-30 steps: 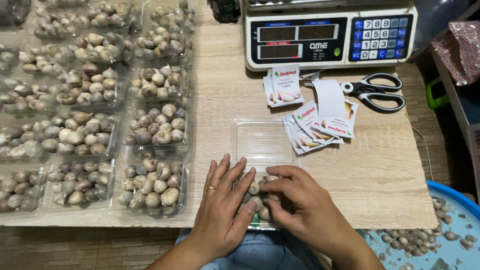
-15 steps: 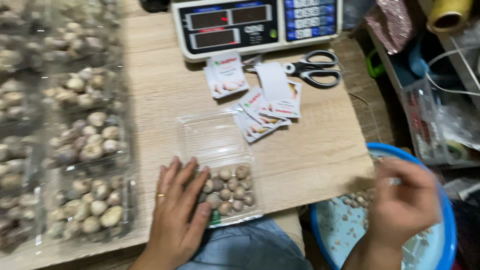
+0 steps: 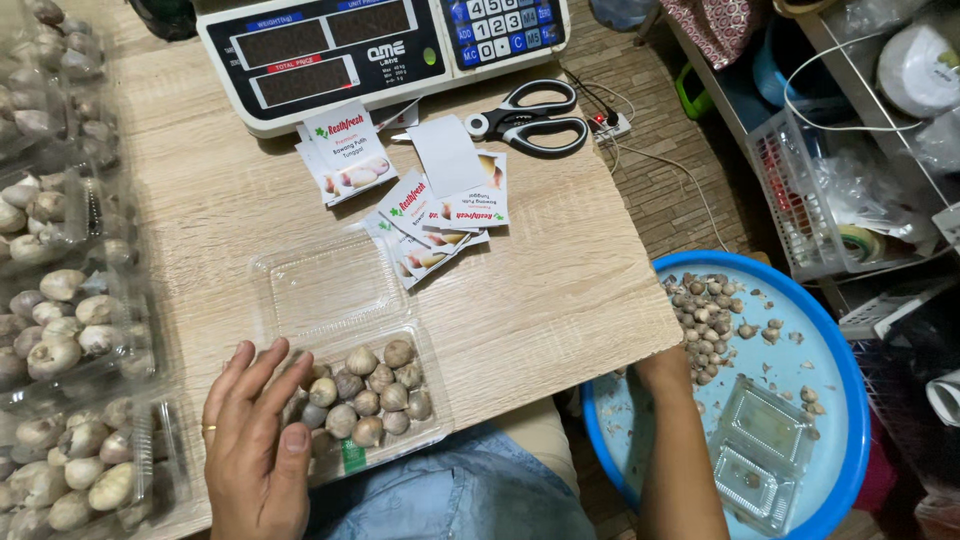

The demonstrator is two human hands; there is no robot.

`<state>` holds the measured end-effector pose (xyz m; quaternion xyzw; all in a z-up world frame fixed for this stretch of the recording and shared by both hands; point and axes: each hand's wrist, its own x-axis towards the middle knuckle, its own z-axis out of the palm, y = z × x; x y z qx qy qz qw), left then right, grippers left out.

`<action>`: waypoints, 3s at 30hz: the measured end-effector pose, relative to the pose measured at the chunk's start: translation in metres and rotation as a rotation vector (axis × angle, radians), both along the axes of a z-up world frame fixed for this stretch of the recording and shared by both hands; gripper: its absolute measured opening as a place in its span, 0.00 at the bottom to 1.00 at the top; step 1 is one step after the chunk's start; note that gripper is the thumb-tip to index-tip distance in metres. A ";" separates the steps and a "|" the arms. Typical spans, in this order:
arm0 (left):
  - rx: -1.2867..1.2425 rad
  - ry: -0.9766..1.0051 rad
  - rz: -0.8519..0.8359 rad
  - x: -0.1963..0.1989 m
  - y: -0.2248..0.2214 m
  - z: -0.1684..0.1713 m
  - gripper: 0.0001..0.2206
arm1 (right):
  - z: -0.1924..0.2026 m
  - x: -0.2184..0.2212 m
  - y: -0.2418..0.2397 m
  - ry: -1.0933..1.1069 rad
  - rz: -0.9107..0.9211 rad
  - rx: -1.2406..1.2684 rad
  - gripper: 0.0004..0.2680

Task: The person picks small brown mushrooms from a blue basin and places them into clear plastic trays. The filled trays are placed on a digital scale, then set aside with other completed trays. The person repeats this process throughout the clip.

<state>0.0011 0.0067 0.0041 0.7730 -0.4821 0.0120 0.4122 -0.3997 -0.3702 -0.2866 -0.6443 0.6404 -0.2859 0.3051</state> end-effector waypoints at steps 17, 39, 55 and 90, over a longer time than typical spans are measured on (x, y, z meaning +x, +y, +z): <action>-0.008 0.020 -0.003 0.004 -0.001 -0.007 0.25 | -0.021 0.015 0.037 0.067 -0.017 -0.032 0.05; -0.122 0.224 -0.076 0.004 0.009 0.010 0.25 | 0.319 0.251 0.199 -0.035 1.177 -0.583 0.08; -0.200 0.225 -0.114 0.008 0.013 0.006 0.20 | 0.330 0.292 0.217 0.105 1.295 -0.732 0.22; -0.065 1.194 0.047 -0.006 0.032 -0.032 0.38 | 0.300 0.257 0.185 -0.339 0.618 0.590 0.24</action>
